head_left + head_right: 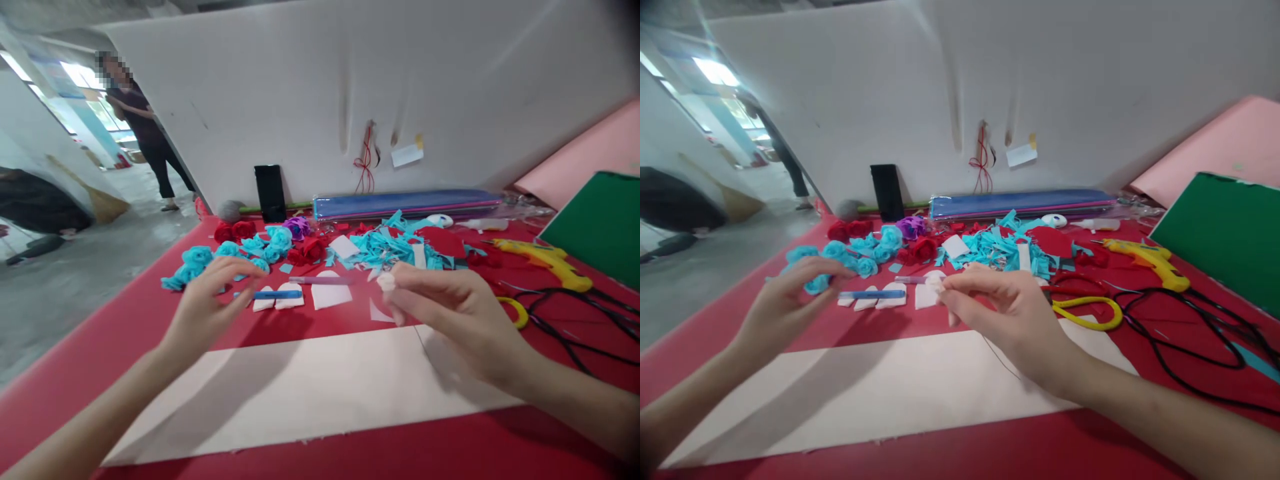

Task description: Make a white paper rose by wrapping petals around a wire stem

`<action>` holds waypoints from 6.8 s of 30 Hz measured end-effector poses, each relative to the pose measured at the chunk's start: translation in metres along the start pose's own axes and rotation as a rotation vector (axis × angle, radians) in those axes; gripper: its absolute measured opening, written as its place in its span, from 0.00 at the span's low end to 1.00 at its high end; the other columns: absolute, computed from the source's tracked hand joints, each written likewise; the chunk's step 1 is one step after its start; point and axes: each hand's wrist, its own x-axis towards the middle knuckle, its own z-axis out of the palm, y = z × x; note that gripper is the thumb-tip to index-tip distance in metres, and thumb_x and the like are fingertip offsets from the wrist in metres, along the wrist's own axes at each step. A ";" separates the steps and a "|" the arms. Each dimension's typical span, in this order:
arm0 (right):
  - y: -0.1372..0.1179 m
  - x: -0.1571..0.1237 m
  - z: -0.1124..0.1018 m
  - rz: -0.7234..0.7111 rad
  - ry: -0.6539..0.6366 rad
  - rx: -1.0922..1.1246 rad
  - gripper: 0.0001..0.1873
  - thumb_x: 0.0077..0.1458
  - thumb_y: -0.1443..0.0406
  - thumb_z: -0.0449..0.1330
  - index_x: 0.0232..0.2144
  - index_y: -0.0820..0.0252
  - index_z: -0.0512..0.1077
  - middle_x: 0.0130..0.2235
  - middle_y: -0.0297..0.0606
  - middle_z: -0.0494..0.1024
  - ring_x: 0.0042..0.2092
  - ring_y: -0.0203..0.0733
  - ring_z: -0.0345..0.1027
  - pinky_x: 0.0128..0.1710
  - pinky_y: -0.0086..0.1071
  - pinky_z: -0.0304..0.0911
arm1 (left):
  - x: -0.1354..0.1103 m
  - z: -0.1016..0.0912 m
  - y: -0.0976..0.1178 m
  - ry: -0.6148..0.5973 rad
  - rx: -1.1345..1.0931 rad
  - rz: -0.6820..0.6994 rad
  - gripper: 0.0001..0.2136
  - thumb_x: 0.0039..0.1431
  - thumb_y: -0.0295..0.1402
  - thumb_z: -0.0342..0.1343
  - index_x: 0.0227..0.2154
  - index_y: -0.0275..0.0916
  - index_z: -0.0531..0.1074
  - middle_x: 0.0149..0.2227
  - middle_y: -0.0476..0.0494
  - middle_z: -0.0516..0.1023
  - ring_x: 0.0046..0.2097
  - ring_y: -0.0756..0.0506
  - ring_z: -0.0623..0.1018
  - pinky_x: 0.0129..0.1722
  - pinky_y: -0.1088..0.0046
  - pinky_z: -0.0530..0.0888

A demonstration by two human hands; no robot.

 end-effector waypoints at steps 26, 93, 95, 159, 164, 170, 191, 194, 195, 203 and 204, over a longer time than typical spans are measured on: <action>0.017 -0.004 0.004 0.036 -0.046 0.012 0.09 0.51 0.67 0.59 0.22 0.49 0.75 0.22 0.26 0.72 0.31 0.31 0.66 0.38 0.25 0.62 | -0.035 0.013 -0.113 -0.275 0.380 0.262 0.11 0.59 0.36 0.49 0.42 0.37 0.68 0.44 0.42 0.71 0.41 0.46 0.73 0.40 0.63 0.73; 0.026 -0.006 0.007 -0.008 -0.023 0.126 0.11 0.52 0.68 0.60 0.31 0.43 0.76 0.23 0.25 0.72 0.28 0.25 0.66 0.30 0.18 0.65 | -0.039 0.022 -0.081 -0.159 0.024 -0.370 0.13 0.59 0.36 0.50 0.44 0.35 0.66 0.43 0.42 0.71 0.41 0.45 0.74 0.39 0.62 0.73; 0.026 -0.006 0.006 -0.004 -0.022 0.125 0.10 0.52 0.68 0.59 0.31 0.43 0.77 0.23 0.25 0.72 0.28 0.26 0.66 0.30 0.18 0.65 | -0.038 0.021 -0.080 -0.163 0.017 -0.378 0.13 0.59 0.36 0.50 0.44 0.35 0.66 0.43 0.42 0.71 0.41 0.45 0.74 0.39 0.62 0.73; 0.005 -0.002 -0.001 0.003 -0.100 0.039 0.11 0.53 0.67 0.57 0.20 0.60 0.71 0.23 0.30 0.69 0.31 0.32 0.63 0.36 0.28 0.58 | -0.020 0.005 -0.040 -0.008 -0.236 -0.177 0.09 0.58 0.34 0.52 0.37 0.34 0.69 0.40 0.43 0.73 0.43 0.45 0.73 0.44 0.60 0.71; -0.002 -0.004 -0.002 -0.038 -0.105 0.025 0.10 0.53 0.66 0.57 0.21 0.59 0.71 0.22 0.31 0.69 0.31 0.33 0.63 0.37 0.30 0.57 | -0.009 -0.012 -0.008 0.114 -0.350 -0.330 0.06 0.55 0.32 0.55 0.32 0.34 0.68 0.37 0.46 0.73 0.43 0.45 0.73 0.46 0.59 0.69; -0.003 -0.006 -0.002 -0.037 -0.118 0.027 0.12 0.53 0.66 0.57 0.20 0.60 0.70 0.22 0.31 0.69 0.31 0.33 0.62 0.38 0.29 0.56 | -0.008 -0.014 -0.016 0.105 -0.462 -0.560 0.09 0.57 0.33 0.53 0.38 0.34 0.68 0.39 0.44 0.72 0.41 0.45 0.73 0.42 0.61 0.71; -0.009 -0.008 -0.003 0.061 -0.269 0.230 0.07 0.52 0.69 0.57 0.26 0.61 0.74 0.22 0.32 0.71 0.27 0.30 0.64 0.29 0.25 0.61 | 0.020 0.006 0.085 -0.028 -0.775 -0.296 0.07 0.55 0.31 0.52 0.29 0.49 0.74 0.34 0.53 0.75 0.38 0.48 0.73 0.37 0.76 0.72; -0.011 -0.008 -0.005 0.113 -0.345 0.349 0.06 0.53 0.68 0.57 0.27 0.62 0.74 0.23 0.31 0.71 0.26 0.28 0.63 0.29 0.23 0.61 | 0.029 0.008 0.098 -0.070 -0.789 -0.203 0.08 0.56 0.32 0.52 0.31 0.50 0.75 0.37 0.51 0.75 0.40 0.47 0.73 0.38 0.75 0.73; -0.011 -0.008 -0.005 0.138 -0.366 0.401 0.07 0.53 0.69 0.57 0.26 0.62 0.74 0.23 0.31 0.70 0.26 0.27 0.63 0.29 0.22 0.61 | 0.030 0.008 0.101 -0.107 -0.820 -0.180 0.07 0.56 0.32 0.52 0.32 0.50 0.75 0.37 0.50 0.75 0.40 0.46 0.74 0.38 0.74 0.73; -0.004 -0.007 -0.001 0.327 -0.503 0.872 0.05 0.49 0.68 0.60 0.24 0.64 0.74 0.22 0.29 0.71 0.24 0.23 0.63 0.26 0.19 0.59 | 0.034 0.012 0.104 -0.364 -1.114 -0.080 0.08 0.51 0.38 0.58 0.36 0.52 0.76 0.36 0.49 0.75 0.38 0.46 0.75 0.42 0.70 0.73; -0.003 -0.008 0.001 0.366 -0.498 0.920 0.05 0.48 0.68 0.61 0.22 0.64 0.74 0.22 0.29 0.71 0.23 0.23 0.63 0.25 0.19 0.59 | 0.034 0.014 0.104 -0.376 -1.133 -0.081 0.08 0.50 0.39 0.58 0.35 0.53 0.76 0.35 0.49 0.75 0.37 0.46 0.75 0.41 0.71 0.73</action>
